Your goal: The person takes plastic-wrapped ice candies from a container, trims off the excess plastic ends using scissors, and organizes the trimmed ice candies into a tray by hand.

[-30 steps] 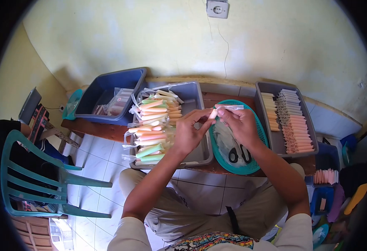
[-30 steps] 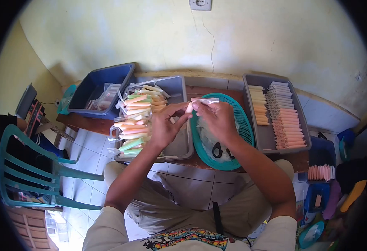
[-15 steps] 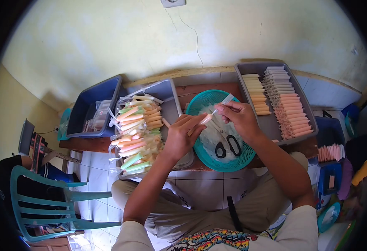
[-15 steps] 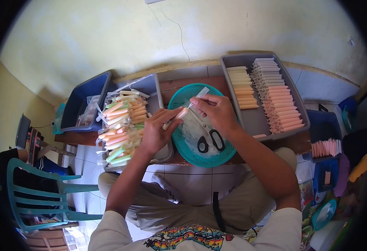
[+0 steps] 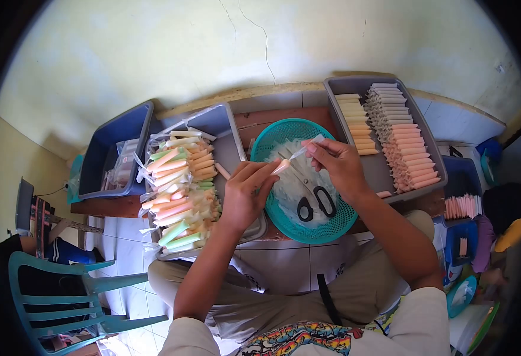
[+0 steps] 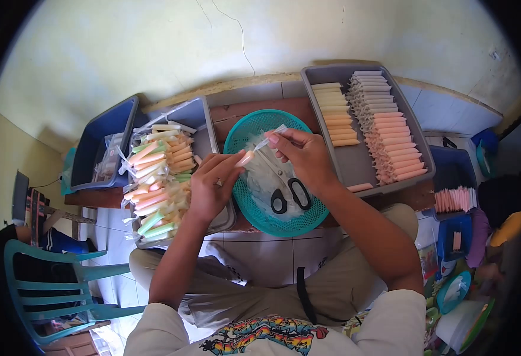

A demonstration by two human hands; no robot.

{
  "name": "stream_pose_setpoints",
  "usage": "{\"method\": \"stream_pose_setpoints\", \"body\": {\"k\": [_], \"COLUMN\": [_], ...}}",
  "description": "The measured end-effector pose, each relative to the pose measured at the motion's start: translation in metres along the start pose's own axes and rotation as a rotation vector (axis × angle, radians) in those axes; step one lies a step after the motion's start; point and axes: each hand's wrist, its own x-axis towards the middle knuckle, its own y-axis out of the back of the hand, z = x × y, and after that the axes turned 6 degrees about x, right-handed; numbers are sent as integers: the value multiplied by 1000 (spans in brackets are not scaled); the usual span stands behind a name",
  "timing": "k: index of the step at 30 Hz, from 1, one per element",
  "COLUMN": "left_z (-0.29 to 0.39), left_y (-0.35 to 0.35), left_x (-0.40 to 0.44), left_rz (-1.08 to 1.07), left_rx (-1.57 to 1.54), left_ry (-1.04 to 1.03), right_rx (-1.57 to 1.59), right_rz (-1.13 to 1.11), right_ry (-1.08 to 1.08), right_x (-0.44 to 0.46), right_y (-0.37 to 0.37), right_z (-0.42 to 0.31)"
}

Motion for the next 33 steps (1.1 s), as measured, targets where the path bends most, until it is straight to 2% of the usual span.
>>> {"method": "stream_pose_setpoints", "body": {"k": [2,4,8,10,11,13,14,16,20,26,33], "left_z": [0,-1,0,-2,-4,-8,-8,-8,-10,-12,-16], "left_y": [0,0,8,12,11,9,9,8,6,4,5], "left_x": [-1,0,3,4,4,3,3,2,1,-4,-7], "left_rz": [4,29,51,62,66,74,76,83,87,99,91], "left_rx": [-4,-8,-17,-13,-14,9,9,24,50,92,126], "left_ry": [12,16,43,50,54,58,60,63,69,70,77], "right_rx": [-9,-112,-277,-700,-703,-1052,-1054,-1236,-1276,-1306,-1152], "right_rz": [4,-88,-69,-175,-178,-213,-215,-267,-319,-265,-297], "right_ry": [-10,-44,-31,42,41,130,130,-98,-114,-60,-16], "right_x": [-1,0,-16,-24,-29,-38,-40,-44,-50,-43,-45], "right_y": [1,6,-3,-3,-2,2,2,-2,-4,-5,9], "right_z": [1,2,-1,-4,1,19,23,30,50,66,52]}}
